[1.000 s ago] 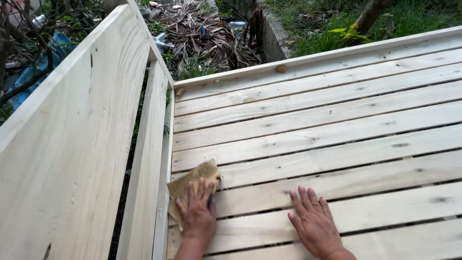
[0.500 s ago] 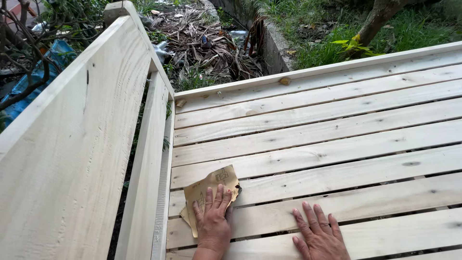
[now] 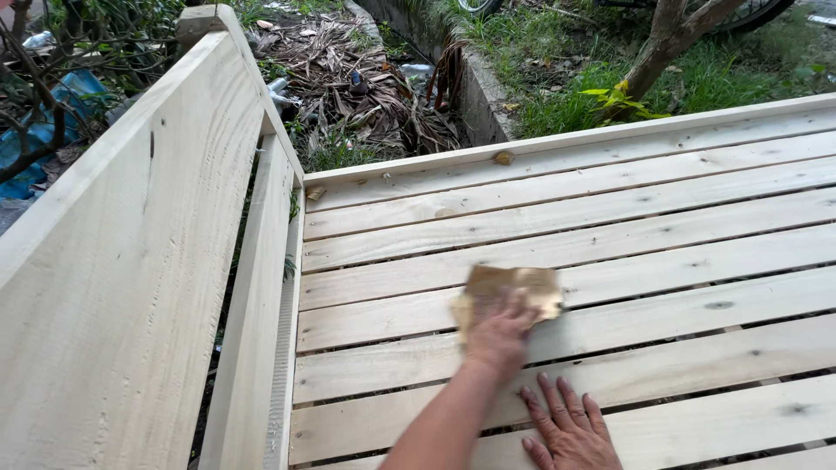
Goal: The person sands a large slatted wooden furniture frame outdoors using sheets of sandpaper held by hand. They rub the sandpaper along the horizontal rails and side panels, then work across the slatted top surface section by section, steadying the frame with the other hand.
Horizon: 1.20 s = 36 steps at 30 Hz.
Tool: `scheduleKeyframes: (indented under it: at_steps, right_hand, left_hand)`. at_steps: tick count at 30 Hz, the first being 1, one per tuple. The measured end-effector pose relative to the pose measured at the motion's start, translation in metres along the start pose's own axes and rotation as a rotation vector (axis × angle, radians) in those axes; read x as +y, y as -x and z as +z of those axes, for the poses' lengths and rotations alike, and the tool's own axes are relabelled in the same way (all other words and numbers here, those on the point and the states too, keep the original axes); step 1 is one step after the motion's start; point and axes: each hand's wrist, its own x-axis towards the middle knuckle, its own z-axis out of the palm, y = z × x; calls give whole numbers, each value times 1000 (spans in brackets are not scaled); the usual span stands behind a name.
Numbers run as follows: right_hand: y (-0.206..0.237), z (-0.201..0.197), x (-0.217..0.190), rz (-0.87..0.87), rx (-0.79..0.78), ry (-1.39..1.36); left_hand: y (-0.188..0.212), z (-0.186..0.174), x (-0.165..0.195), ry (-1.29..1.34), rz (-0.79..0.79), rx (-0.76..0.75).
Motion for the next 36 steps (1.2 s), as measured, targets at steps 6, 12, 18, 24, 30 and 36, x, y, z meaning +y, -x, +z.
scheduleKeyframes:
  at_steps: [6,12,18,24,30,36]
  right_hand:
    - [2,-7,-6,19,22,20]
    - [2,-2,-8,31,59,7]
    - [25,-9,20,26,-137,-42]
    - [60,-29,48,131,-11,90]
    - [44,-40,35,260,-317,114]
    - [42,-52,50,313,-739,57]
  left_hand:
    - [81,-80,-179,-379,-426,376]
    - [25,-23,-64,-417,-341,217]
    - [33,-14,15,-5,-110,-95]
    - [124,-119,-136,-273,-614,135]
    - [53,-34,-11,13,-299,513]
    - [57,5,86,-62,-9,-196]
